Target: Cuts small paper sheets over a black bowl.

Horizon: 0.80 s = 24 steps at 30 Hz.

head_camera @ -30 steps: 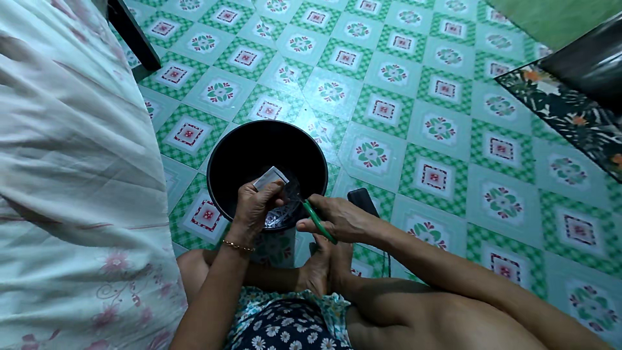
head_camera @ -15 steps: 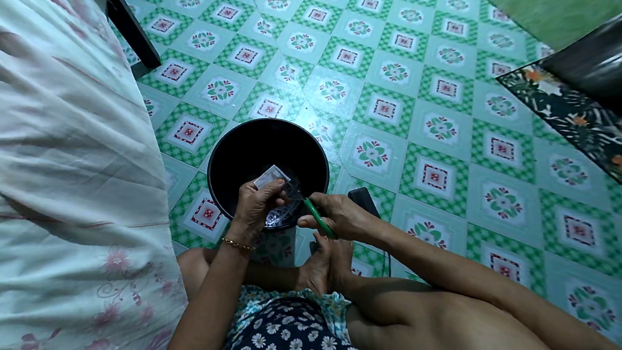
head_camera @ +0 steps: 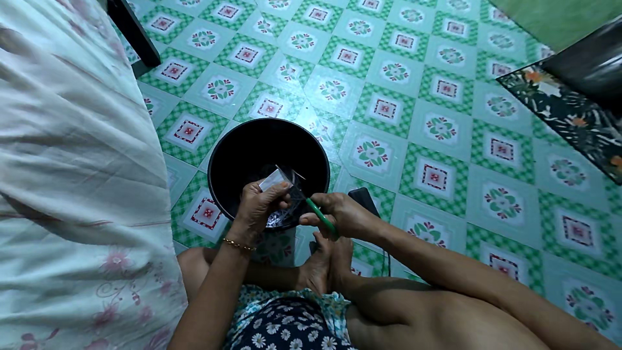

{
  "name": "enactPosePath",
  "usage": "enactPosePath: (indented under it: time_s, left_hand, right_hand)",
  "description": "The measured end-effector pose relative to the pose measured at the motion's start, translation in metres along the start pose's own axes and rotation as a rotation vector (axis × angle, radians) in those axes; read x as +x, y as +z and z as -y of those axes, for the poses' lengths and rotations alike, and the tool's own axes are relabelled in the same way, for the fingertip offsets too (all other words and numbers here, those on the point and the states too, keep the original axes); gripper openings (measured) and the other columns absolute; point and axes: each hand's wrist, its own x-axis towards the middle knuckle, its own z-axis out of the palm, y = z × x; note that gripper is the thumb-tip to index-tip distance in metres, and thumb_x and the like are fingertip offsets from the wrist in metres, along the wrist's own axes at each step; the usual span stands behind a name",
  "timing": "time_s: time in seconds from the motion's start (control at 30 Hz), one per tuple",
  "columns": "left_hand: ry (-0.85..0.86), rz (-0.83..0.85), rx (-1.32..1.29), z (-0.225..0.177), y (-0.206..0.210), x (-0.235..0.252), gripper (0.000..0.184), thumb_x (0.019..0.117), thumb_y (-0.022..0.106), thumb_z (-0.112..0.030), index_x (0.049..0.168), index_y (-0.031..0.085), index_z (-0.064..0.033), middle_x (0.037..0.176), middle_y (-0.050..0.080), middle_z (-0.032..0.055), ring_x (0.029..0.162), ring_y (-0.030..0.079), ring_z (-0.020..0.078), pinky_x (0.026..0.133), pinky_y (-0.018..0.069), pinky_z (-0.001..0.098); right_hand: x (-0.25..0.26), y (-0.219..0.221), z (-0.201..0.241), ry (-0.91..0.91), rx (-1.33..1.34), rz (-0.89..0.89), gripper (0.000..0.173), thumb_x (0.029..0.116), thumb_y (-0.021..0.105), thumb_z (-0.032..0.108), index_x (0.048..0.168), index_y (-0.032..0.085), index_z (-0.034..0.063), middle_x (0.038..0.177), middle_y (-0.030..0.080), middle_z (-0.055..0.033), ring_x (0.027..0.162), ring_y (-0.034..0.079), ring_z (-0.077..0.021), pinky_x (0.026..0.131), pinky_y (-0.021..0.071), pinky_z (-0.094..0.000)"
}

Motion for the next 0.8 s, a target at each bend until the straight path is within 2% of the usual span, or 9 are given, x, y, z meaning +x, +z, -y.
enactPosePath:
  time_s: [0.1,0.23,0.37,0.53,0.73,0.8]
  left_hand:
    - [0.006,-0.026,0.030,0.000,0.001,0.000,0.017,0.1002,0.057,0.002,0.090,0.067,-0.0076,0.066,0.067,-0.0018,0.055,0.064,0.0059,0.059,0.0587,0.0223]
    - [0.000,-0.143,-0.026,-0.003,0.002,0.000,0.012,0.1014,0.059,-0.004,0.093,0.065,-0.0105,0.067,0.064,-0.0044,0.055,0.061,0.0047,0.061,0.0590,0.0227]
    - [-0.015,-0.180,-0.059,-0.004,0.004,0.002,0.010,0.1007,0.059,-0.003,0.094,0.064,-0.0093,0.069,0.066,-0.0024,0.055,0.063,0.0055,0.060,0.0590,0.0222]
    - [-0.003,-0.068,0.003,-0.002,0.001,-0.001,0.012,0.1004,0.057,0.000,0.096,0.065,-0.0090,0.069,0.066,-0.0030,0.056,0.062,0.0045,0.059,0.0577,0.0204]
    - [-0.007,-0.067,-0.026,-0.001,0.002,0.000,0.012,0.1004,0.057,0.002,0.096,0.065,-0.0061,0.070,0.067,-0.0003,0.056,0.064,0.0062,0.060,0.0594,0.0228]
    - [-0.006,-0.067,-0.025,-0.002,0.002,0.000,0.013,0.1009,0.055,0.002,0.097,0.065,-0.0062,0.070,0.067,-0.0008,0.056,0.064,0.0063,0.061,0.0598,0.0234]
  right_hand:
    - [0.000,-0.001,-0.003,-0.022,-0.011,0.001,0.032,0.1011,0.063,0.034,0.094,0.058,0.0032,0.059,0.054,0.0052,0.049,0.053,0.0006,0.052,0.0458,-0.0158]
    - [-0.006,-0.006,0.002,0.057,-0.228,0.081,0.053,0.1022,0.054,0.052,0.117,0.058,0.0018,0.083,0.063,-0.0054,0.071,0.060,-0.0132,0.072,0.0503,-0.0344]
    - [-0.006,-0.005,0.004,0.079,-0.321,0.100,0.057,0.1008,0.054,0.056,0.121,0.057,0.0022,0.088,0.062,-0.0092,0.077,0.060,-0.0195,0.075,0.0496,-0.0408]
    - [-0.005,-0.004,0.007,0.098,-0.347,0.104,0.056,0.1013,0.053,0.055,0.121,0.057,0.0028,0.087,0.062,-0.0092,0.078,0.060,-0.0201,0.076,0.0494,-0.0417]
    - [-0.004,-0.002,0.007,0.083,-0.348,0.071,0.050,0.1022,0.056,0.049,0.117,0.058,0.0007,0.085,0.061,-0.0096,0.076,0.059,-0.0197,0.073,0.0487,-0.0389]
    - [-0.003,-0.001,0.006,0.075,-0.333,0.046,0.047,0.1017,0.058,0.046,0.114,0.059,0.0007,0.081,0.060,-0.0078,0.071,0.058,-0.0162,0.070,0.0486,-0.0351]
